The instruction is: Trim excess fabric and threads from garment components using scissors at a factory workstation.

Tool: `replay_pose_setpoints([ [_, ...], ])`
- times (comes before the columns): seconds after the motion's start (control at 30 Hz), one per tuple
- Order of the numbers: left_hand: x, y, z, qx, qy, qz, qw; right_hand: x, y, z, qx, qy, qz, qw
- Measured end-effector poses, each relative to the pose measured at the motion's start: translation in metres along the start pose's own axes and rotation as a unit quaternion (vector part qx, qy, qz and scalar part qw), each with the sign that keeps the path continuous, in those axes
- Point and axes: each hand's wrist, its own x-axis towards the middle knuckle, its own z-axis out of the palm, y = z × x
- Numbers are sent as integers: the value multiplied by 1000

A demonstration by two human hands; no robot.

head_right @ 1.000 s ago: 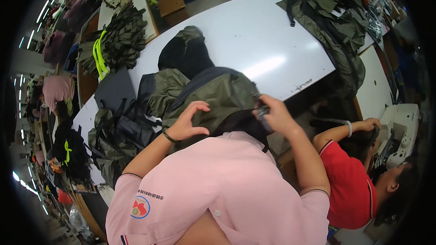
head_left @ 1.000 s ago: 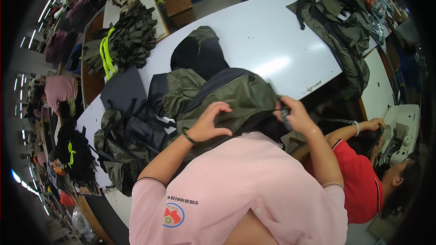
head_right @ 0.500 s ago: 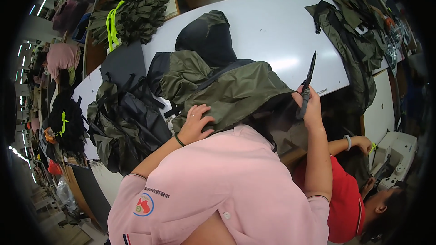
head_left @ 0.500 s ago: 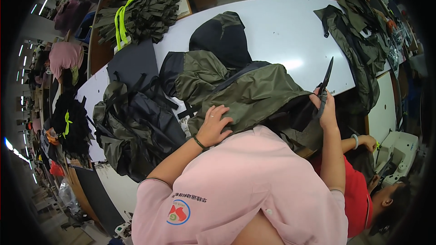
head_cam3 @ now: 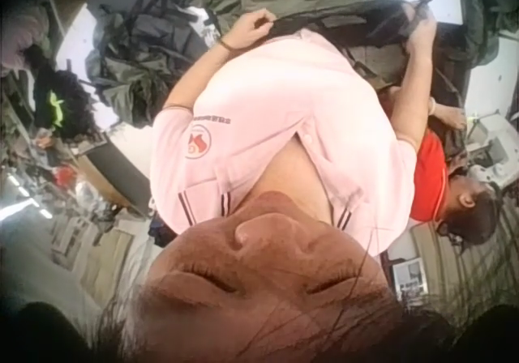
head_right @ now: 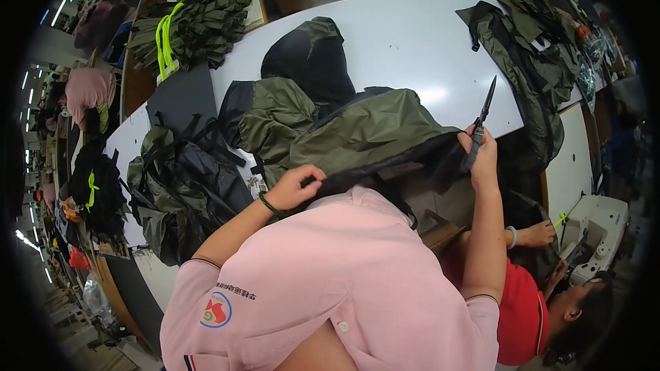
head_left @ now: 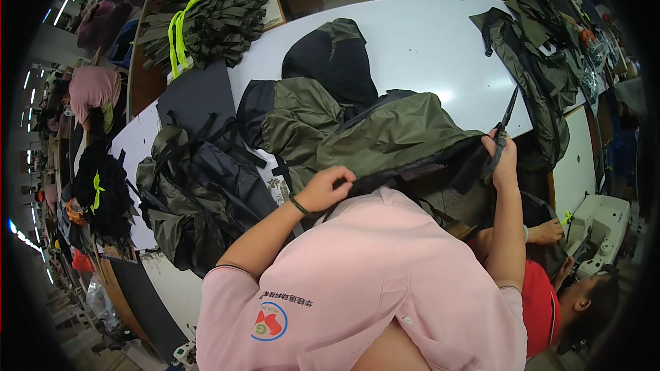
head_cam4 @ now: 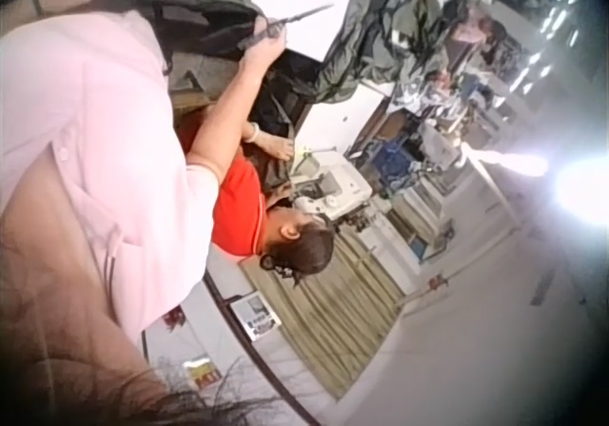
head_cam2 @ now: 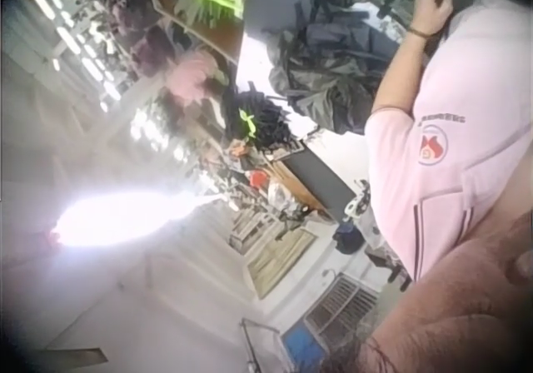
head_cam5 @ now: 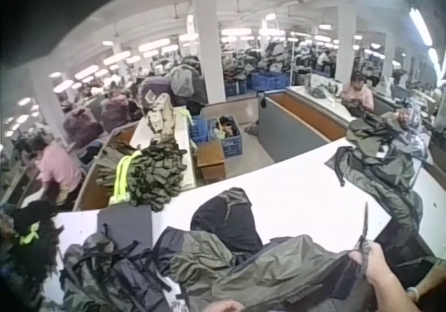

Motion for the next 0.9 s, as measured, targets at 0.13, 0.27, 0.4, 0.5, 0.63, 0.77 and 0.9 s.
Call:
replay_pose_setpoints([
  [0.13,14,12,-28,-230,41,-124,964,-4,7,-8,-15,3,2,1000],
  [0.27,22,21,-40,-287,55,-115,949,-6,17,-10,-51,-8,-8,999],
  [0.4,29,28,-39,-347,98,-101,927,-9,12,-7,-48,-23,-3,999],
  [0.5,32,44,-42,-347,106,-109,925,-11,11,-4,-48,-35,1,998],
  [0.63,21,62,-65,-215,17,-128,968,-14,9,6,-62,-71,-10,996],
  [0.77,18,74,-77,-216,103,-94,966,-13,-3,16,-94,-111,-33,989],
  [0.9,16,78,-82,-150,144,-8,978,-27,-42,37,-314,-132,-171,925],
])
